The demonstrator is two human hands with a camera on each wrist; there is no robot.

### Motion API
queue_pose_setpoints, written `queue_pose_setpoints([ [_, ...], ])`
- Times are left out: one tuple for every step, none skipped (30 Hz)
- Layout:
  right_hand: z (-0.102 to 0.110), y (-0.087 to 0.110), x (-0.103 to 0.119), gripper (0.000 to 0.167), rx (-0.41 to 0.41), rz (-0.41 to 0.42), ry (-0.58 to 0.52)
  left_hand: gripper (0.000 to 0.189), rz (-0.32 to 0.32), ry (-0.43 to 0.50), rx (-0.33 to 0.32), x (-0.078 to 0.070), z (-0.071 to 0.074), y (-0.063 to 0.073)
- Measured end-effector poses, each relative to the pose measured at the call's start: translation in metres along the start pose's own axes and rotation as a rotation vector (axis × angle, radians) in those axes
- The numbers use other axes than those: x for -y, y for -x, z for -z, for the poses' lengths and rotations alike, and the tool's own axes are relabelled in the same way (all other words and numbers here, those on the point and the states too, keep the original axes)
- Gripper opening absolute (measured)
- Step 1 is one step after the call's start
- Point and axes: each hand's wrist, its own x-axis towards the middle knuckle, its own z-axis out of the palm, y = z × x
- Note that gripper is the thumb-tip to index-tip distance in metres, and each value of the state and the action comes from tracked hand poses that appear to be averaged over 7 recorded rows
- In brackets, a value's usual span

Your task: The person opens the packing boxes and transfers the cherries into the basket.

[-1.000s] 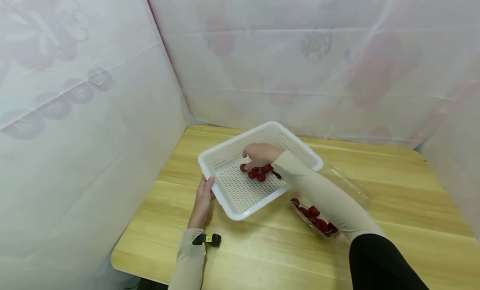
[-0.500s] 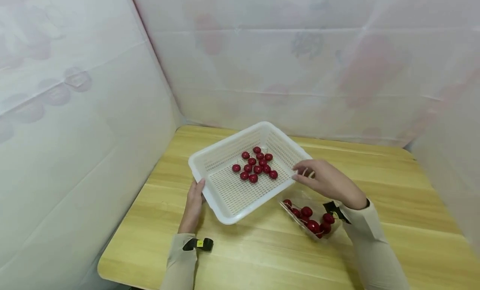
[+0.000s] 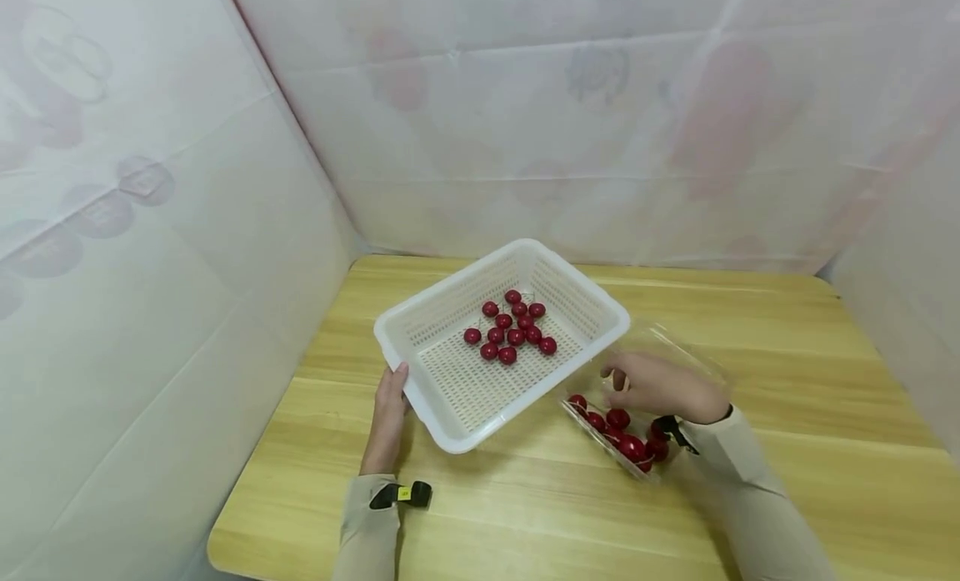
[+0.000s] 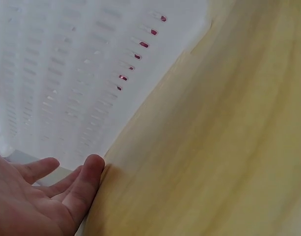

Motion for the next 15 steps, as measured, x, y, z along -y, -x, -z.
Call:
queue_pose_setpoints([
  [-0.003, -0.002, 0.0, 0.036, 0.012, -0.011, -0.009, 0.061, -0.003, -0.004, -0.005, 0.0, 0.0, 0.0],
  [-0.005, -0.005, 0.001, 0.038, 0.021, -0.023, -0.027, 0.061, -0.006, -0.009, -0.011, -0.001, 0.0, 0.0],
  [-0.008, -0.007, 0.001, 0.04, 0.03, -0.032, -0.042, 0.061, -0.008, -0.013, -0.015, -0.002, 0.0, 0.0],
  [-0.01, -0.008, 0.001, 0.04, 0.036, -0.037, -0.053, 0.062, -0.011, -0.013, -0.015, -0.002, 0.0, 0.0],
  [-0.013, -0.01, 0.001, 0.038, 0.042, -0.035, -0.058, 0.062, -0.01, -0.013, -0.015, -0.003, 0.0, -0.001],
  [-0.015, -0.011, 0.001, 0.038, 0.046, -0.038, -0.072, 0.062, -0.01, -0.014, -0.012, -0.003, 0.0, -0.001],
  [-0.018, -0.012, 0.0, 0.036, 0.048, -0.034, -0.079, 0.062, -0.01, -0.013, -0.009, -0.003, 0.0, -0.002],
  [-0.02, -0.013, -0.001, 0.031, 0.053, -0.029, -0.085, 0.062, -0.008, -0.013, -0.005, -0.003, 0.0, -0.002],
  [-0.022, -0.014, -0.002, 0.025, 0.061, -0.019, -0.092, 0.062, -0.007, -0.014, -0.001, -0.003, 0.0, -0.002],
  [-0.023, -0.015, -0.003, 0.02, 0.066, -0.004, -0.103, 0.062, -0.005, -0.013, 0.001, -0.003, -0.001, -0.002],
  [-0.025, -0.016, -0.004, 0.015, 0.07, 0.006, -0.11, 0.062, -0.003, -0.015, 0.0, -0.002, -0.001, -0.002],
  [-0.026, -0.017, -0.005, 0.011, 0.075, 0.007, -0.118, 0.062, -0.004, -0.019, 0.0, -0.002, -0.001, -0.001],
  [-0.028, -0.018, -0.005, 0.008, 0.078, 0.01, -0.117, 0.062, -0.004, -0.021, -0.002, -0.002, -0.001, -0.001],
  [-0.029, -0.019, -0.005, 0.008, 0.081, 0.009, -0.119, 0.062, -0.004, -0.02, -0.004, -0.001, -0.001, 0.0],
  [-0.03, -0.02, -0.006, 0.008, 0.081, 0.005, -0.118, 0.062, -0.005, -0.018, -0.007, -0.001, -0.001, 0.001],
])
